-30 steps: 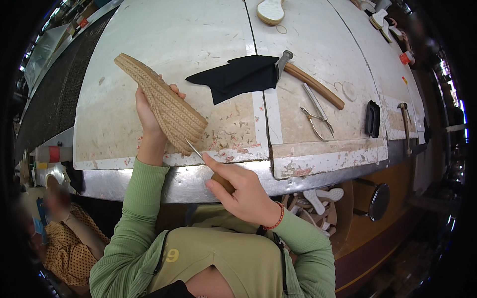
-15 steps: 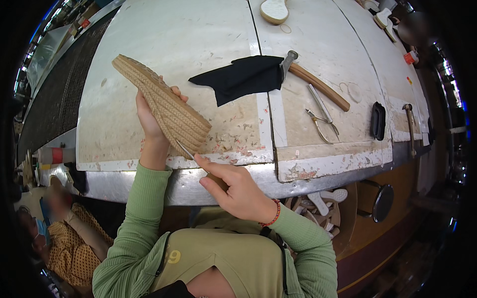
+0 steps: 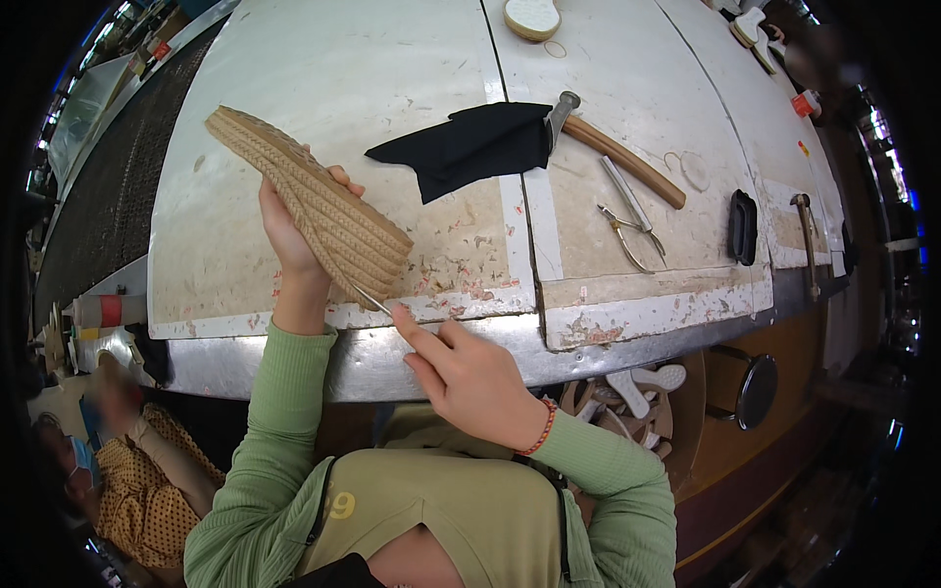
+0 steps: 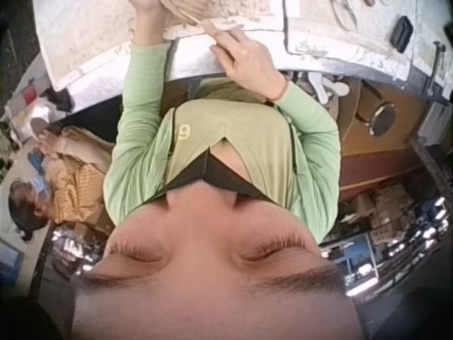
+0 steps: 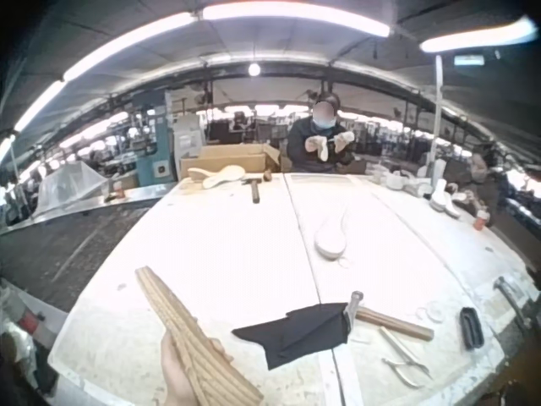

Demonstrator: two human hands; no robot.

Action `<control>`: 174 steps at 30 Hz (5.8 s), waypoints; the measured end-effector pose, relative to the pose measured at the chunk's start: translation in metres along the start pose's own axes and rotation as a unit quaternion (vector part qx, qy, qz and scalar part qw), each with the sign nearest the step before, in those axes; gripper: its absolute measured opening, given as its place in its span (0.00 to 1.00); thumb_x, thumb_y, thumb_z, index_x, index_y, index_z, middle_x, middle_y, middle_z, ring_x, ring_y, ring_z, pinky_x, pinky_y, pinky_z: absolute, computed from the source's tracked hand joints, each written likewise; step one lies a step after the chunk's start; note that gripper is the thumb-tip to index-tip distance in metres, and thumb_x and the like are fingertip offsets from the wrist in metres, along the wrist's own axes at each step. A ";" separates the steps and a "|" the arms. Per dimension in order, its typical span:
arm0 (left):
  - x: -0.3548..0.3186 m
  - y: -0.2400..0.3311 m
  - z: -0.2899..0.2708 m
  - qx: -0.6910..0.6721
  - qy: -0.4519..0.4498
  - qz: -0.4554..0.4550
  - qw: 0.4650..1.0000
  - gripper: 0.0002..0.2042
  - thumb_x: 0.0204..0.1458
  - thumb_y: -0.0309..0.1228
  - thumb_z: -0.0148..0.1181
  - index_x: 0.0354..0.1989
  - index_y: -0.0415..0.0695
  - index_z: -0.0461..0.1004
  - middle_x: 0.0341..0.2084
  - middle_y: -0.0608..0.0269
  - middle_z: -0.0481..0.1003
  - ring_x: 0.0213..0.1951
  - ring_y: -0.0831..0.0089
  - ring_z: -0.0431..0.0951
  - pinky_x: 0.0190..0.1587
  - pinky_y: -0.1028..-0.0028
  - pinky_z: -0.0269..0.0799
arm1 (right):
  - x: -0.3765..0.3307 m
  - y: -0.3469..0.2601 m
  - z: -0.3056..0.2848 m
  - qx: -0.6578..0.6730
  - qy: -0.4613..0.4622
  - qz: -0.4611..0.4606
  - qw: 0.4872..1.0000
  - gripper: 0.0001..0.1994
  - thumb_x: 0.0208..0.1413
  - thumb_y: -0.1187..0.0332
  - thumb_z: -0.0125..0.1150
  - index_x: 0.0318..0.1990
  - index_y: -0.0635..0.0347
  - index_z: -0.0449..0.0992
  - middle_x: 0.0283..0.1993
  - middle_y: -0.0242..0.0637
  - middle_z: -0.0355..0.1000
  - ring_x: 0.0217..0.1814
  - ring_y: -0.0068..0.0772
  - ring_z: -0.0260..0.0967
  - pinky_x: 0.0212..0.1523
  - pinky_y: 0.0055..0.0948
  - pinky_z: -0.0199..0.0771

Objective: The person stitches the edge of a woven espadrille shoe using a curved awl and thread. They repeatedly pierce the sole edge, pull the thread through, and tighten the stitches along the perimeter.

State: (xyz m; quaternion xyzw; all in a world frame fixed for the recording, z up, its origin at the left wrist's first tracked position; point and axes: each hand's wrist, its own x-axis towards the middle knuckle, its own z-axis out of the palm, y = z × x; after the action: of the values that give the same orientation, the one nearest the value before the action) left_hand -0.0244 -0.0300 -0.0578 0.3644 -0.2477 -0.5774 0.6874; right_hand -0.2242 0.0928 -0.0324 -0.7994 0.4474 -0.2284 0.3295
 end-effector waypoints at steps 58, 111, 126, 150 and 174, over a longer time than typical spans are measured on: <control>0.008 -0.007 -0.010 -0.047 0.049 -0.055 0.996 0.21 0.65 0.53 0.35 0.40 0.48 0.65 0.25 0.56 0.73 0.27 0.63 0.77 0.35 0.65 0.78 | 0.011 0.140 -0.129 -0.260 0.255 0.096 0.926 0.03 0.44 0.75 0.67 0.28 0.64 0.80 0.47 0.45 0.73 0.49 0.45 0.69 0.48 0.38 0.70; -0.003 -0.003 -0.004 -0.036 0.020 -0.012 0.999 0.25 0.64 0.51 0.27 0.55 0.47 0.61 0.30 0.52 0.74 0.31 0.60 0.79 0.32 0.65 0.78 | 0.040 0.022 0.018 0.623 -0.143 0.202 0.742 0.17 0.70 0.62 0.46 0.38 0.68 0.72 0.36 0.44 0.77 0.35 0.33 0.78 0.37 0.30 0.80; -0.007 -0.002 -0.002 -0.046 0.026 0.017 0.998 0.25 0.65 0.54 0.30 0.43 0.44 0.66 0.29 0.55 0.75 0.31 0.63 0.79 0.34 0.67 0.78 | 0.034 0.011 0.041 0.213 0.062 -0.012 0.975 0.08 0.64 0.73 0.52 0.31 0.65 0.70 0.25 0.38 0.72 0.21 0.28 0.68 0.22 0.27 0.67; 0.001 -0.007 -0.011 -0.105 0.015 -0.002 0.994 0.25 0.65 0.54 0.29 0.42 0.45 0.66 0.28 0.54 0.75 0.30 0.62 0.79 0.35 0.64 0.79 | 0.029 0.019 0.027 0.579 -0.086 0.132 0.800 0.15 0.69 0.64 0.46 0.36 0.69 0.71 0.35 0.41 0.76 0.32 0.26 0.75 0.35 0.27 0.78; -0.002 -0.005 -0.007 -0.071 0.026 0.016 0.997 0.26 0.65 0.54 0.27 0.40 0.44 0.67 0.28 0.54 0.75 0.30 0.63 0.78 0.35 0.66 0.77 | 0.042 0.020 0.020 0.520 -0.128 0.164 0.829 0.14 0.69 0.65 0.45 0.33 0.65 0.68 0.29 0.37 0.74 0.26 0.23 0.71 0.25 0.25 0.73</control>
State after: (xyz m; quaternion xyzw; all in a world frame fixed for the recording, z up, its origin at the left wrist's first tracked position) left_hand -0.0225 -0.0266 -0.0653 0.3259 -0.1939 -0.5728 0.7267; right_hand -0.2015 0.0547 -0.0580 -0.4472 0.3408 -0.2657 0.7831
